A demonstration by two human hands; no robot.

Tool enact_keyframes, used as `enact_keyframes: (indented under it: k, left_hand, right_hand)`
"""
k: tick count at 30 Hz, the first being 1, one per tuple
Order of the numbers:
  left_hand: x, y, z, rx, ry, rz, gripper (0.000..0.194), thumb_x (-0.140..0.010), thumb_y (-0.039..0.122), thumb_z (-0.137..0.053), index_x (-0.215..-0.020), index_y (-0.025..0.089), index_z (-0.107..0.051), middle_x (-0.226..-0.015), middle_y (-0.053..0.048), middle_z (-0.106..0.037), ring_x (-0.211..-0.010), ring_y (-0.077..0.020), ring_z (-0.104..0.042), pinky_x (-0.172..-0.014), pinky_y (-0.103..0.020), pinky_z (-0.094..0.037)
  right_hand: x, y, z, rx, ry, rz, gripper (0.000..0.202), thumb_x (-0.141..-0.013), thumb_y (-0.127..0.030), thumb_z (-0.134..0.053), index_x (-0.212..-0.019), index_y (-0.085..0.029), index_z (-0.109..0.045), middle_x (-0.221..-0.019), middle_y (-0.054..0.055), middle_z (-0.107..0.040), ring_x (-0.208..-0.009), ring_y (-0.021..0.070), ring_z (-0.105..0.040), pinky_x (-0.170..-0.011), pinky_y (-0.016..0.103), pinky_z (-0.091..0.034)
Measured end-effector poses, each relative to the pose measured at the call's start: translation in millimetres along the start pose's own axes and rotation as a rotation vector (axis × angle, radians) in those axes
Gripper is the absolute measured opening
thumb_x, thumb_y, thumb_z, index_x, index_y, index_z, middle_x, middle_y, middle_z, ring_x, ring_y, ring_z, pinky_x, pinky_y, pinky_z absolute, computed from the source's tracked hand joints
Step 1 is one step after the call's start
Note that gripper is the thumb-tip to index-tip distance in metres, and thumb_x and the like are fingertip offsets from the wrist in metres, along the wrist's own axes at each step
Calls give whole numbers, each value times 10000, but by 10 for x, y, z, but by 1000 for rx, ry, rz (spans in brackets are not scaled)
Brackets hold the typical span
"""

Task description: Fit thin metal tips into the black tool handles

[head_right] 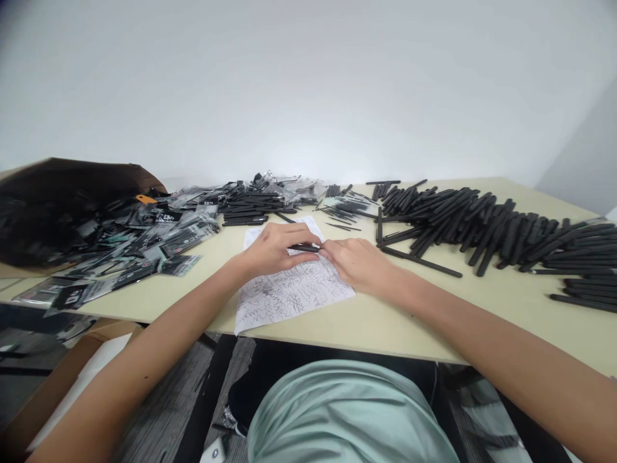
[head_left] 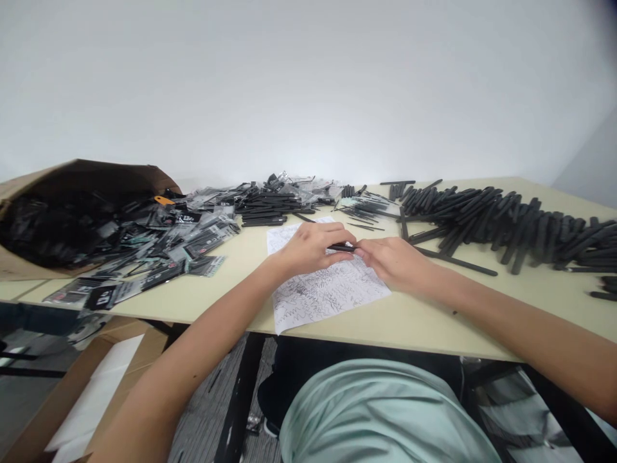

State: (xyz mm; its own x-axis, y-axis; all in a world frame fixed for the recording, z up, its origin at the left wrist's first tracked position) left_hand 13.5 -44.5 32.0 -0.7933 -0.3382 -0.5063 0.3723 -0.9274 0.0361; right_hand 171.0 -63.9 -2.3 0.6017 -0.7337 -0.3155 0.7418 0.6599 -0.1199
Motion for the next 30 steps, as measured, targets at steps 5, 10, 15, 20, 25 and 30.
enact_keyframes:
  k: [5,10,15,20,25,30]
  left_hand:
    - [-6,27,13,-20,24,-27,245,-998,371,-558,-1041,190,-718,-910,-37,-725,-759,-124,-646,-644,-240,-434]
    - [-5,55,4,-26,-32,-36,254,-1013,355,-514,-1011,165,-683,-887,-34,-716,-737,-125,-625,-636,-254,-396]
    - [-19,62,-20,-3,-151,34,272,-1038,329,-435,-990,156,-639,-861,-31,-680,-734,-136,-584,-670,-273,-374]
    - [-38,47,-60,-2,-262,125,353,-1055,363,-355,-867,166,-580,-769,-18,-617,-665,-136,-517,-654,-287,-345]
    - [-35,33,-86,35,-304,168,347,-1049,363,-340,-829,178,-535,-756,-13,-603,-669,-143,-512,-652,-289,-330]
    - [-42,46,-83,61,-313,169,357,-1053,378,-324,-837,179,-527,-754,-14,-585,-678,-149,-511,-663,-291,-345]
  right_hand:
    - [3,-3,6,-54,-10,-3,311,-1059,-283,-333,-912,-163,-579,-799,84,-672,-689,184,-610,-654,288,-354]
    - [5,3,5,34,-9,-23,296,-1060,-287,-328,-992,-159,-586,-824,81,-683,-702,195,-615,-639,292,-331]
    - [6,-1,10,101,2,-29,281,-1060,-277,-340,-1055,-158,-594,-885,86,-706,-751,207,-640,-638,295,-321]
    - [15,-21,24,69,70,8,267,-1059,-294,-374,-1045,-169,-609,-932,80,-713,-780,207,-649,-643,297,-344]
    - [31,-23,45,9,146,45,187,-1036,-295,-444,-1035,-184,-594,-981,82,-707,-836,216,-659,-676,305,-386]
    - [27,-14,62,-18,164,50,64,-1001,-237,-472,-996,-199,-524,-939,71,-667,-799,210,-636,-657,302,-388]
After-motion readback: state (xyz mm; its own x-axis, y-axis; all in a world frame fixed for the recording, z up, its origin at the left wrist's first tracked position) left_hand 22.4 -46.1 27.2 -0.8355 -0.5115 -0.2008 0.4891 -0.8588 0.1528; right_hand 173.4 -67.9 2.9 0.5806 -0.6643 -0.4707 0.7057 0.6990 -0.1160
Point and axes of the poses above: each hand's wrist, its own x-axis away from the middle knuckle, its own z-axis out of the back of the hand, y = z × x, the point moved 5 cm from there along -x, towards the middle knuckle
